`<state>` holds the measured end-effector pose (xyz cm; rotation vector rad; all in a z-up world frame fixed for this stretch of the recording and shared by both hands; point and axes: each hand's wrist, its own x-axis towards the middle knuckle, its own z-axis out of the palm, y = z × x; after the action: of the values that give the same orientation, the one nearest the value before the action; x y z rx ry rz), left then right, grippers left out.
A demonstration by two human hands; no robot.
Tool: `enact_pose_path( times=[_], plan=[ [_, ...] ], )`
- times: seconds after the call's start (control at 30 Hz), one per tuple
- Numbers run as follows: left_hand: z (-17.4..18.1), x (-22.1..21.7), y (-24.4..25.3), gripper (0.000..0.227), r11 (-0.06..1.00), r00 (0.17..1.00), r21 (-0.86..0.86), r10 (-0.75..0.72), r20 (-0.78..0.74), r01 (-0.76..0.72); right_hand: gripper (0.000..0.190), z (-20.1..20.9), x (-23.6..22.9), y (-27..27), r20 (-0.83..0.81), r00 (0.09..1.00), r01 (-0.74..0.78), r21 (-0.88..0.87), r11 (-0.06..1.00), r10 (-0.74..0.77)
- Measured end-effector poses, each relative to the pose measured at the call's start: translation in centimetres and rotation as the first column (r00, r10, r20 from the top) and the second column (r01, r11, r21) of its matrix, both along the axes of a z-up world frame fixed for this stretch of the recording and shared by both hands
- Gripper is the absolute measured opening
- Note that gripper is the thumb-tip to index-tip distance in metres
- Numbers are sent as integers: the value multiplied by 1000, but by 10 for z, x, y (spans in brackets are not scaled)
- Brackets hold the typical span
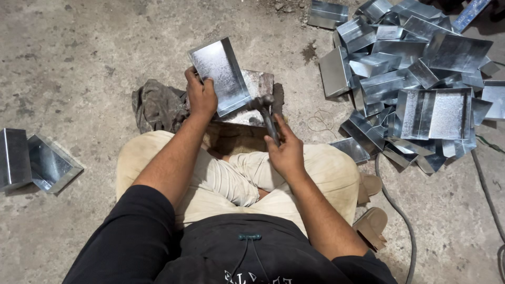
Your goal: The person sits on the floor and repeatedly hammers small rectangular metal pieces placed on a brick. They pick up a piece, position it, strike it with a hammer, and then place it aside. The process is repeated for multiple metal pieces.
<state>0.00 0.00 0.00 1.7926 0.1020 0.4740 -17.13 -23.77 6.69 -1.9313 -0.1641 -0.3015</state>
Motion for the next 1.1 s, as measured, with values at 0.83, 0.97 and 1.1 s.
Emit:
enact_pose_path(
  times=[0.83,0.97,1.1],
  plan=[
    [-49,29,19,40,978,984,-102,177,-31,-179,44,-75,40,-14,-565,824,216,232,948,-49],
    [-66,40,30,46,896,974,-430,12,-226,-111,42,-92,62,-7,166,979,175,-352,919,-123],
    [-61,31,51,37,840,959,-536,-211,-190,78,59,-52,46,9,-141,964,153,-392,907,-224]
  ],
)
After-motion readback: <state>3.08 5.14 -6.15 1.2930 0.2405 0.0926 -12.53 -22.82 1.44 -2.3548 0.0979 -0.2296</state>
